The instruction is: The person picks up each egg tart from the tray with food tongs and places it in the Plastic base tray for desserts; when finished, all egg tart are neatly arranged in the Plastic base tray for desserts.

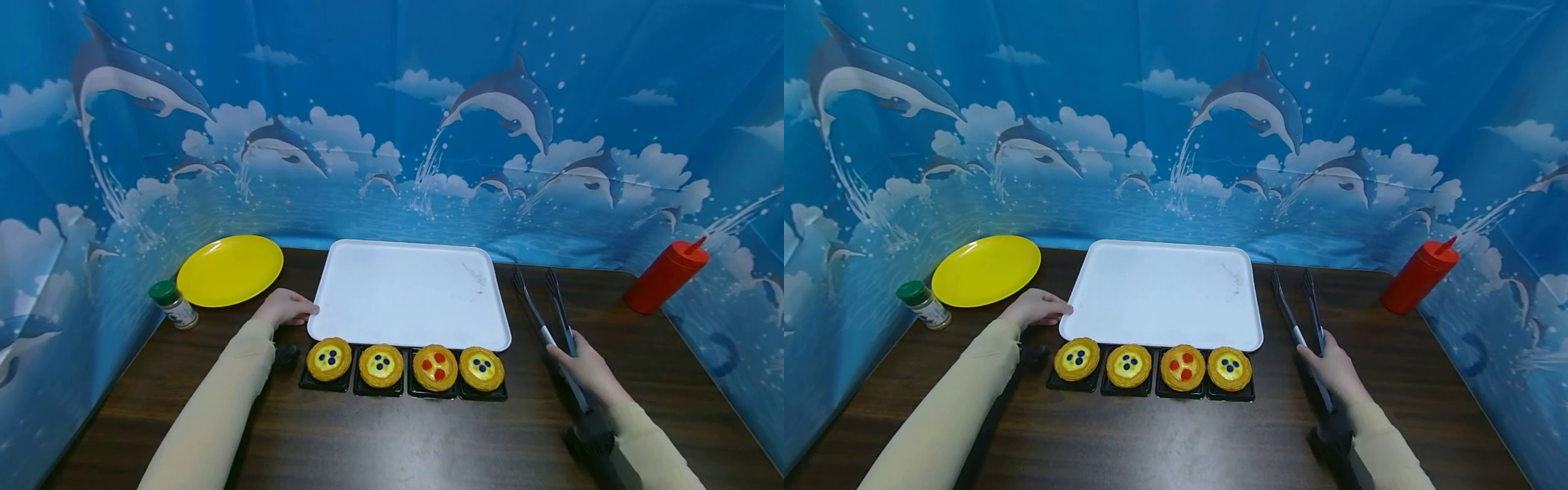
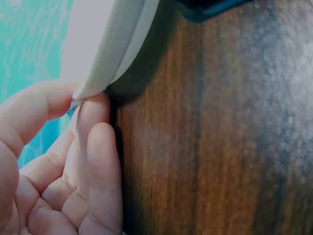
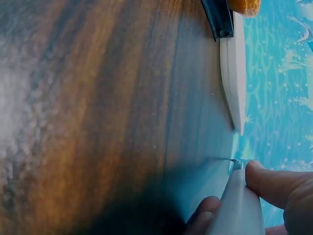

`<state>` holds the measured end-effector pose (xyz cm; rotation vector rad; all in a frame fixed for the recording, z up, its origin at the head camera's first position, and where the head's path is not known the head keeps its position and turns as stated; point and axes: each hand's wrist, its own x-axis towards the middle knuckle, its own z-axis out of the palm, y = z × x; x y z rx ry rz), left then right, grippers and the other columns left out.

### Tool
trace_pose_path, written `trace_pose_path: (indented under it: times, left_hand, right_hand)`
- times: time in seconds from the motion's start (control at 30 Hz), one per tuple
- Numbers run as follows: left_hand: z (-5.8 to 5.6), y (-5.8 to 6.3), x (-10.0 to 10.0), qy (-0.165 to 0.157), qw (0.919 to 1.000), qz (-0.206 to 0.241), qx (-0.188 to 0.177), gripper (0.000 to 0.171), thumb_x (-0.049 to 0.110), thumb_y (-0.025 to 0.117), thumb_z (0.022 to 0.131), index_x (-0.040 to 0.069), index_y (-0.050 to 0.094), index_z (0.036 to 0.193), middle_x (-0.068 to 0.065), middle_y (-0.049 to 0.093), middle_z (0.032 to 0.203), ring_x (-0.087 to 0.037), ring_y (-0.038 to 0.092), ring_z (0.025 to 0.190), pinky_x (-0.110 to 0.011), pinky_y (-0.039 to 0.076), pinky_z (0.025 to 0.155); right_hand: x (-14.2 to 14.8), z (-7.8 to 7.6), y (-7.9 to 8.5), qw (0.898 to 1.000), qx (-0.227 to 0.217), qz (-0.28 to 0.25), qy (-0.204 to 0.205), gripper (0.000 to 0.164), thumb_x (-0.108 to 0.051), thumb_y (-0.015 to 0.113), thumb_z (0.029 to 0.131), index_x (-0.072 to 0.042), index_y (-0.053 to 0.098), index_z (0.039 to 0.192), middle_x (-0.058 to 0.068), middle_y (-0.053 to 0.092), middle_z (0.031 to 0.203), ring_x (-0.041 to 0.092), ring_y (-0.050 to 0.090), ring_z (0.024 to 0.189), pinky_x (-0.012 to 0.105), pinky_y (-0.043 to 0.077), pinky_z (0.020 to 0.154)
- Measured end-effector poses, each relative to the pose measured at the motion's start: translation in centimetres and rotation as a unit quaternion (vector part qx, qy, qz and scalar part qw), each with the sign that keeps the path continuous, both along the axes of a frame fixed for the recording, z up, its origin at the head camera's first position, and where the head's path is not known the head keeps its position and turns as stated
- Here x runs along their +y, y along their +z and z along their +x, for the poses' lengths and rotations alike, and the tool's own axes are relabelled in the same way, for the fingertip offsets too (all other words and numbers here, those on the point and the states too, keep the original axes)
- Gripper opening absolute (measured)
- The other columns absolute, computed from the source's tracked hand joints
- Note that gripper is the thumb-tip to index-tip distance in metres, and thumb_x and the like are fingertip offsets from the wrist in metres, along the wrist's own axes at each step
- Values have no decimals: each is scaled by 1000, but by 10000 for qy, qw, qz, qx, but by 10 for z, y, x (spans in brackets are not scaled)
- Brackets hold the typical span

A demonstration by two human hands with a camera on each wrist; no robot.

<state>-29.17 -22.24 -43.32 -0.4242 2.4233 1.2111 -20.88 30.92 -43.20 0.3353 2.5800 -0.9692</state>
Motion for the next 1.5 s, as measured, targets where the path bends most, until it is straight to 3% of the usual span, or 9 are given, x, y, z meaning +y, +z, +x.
trace_pose_path:
  times: [0.33,0.5,0.77,1.0,1.5]
  left_hand:
    - [0,0,-1,-12,10000,51,-9,38,30,66,77,3,62,103,-10,63,97,-14,59,72,-23,52,69]
    - [1,0,-1,-27,10000,87,8,37,29,66,77,3,63,103,-10,63,98,-14,59,71,-23,52,69]
    - [1,1,0,-27,10000,60,31,38,30,66,77,3,63,103,-10,63,98,-15,58,72,-22,52,68]
    - [2,0,0,-44,10000,40,46,37,30,65,77,3,63,103,-9,63,97,-14,58,71,-22,52,68]
    - [0,-1,-1,-80,9999,69,72,38,31,66,76,3,63,102,-8,64,96,-14,59,71,-22,52,67]
  right_hand:
    - [-4,-2,4,9997,-173,89,-145,99,-54,51,80,3,-6,138,34,14,135,45,28,110,61,33,88]
    - [-4,-4,4,9994,-102,316,-7,92,-48,50,83,6,-1,137,35,22,130,43,35,104,59,39,85]
    - [-9,-7,6,9977,-168,646,-67,95,-52,53,79,6,4,137,35,27,127,41,40,99,54,44,80]
    - [-10,-7,9,9917,-214,1264,130,97,-58,50,78,8,9,135,37,28,125,38,44,92,49,47,73]
    - [-13,-12,4,9835,-7,1795,235,92,-54,52,79,11,16,133,37,37,120,34,48,84,42,49,66]
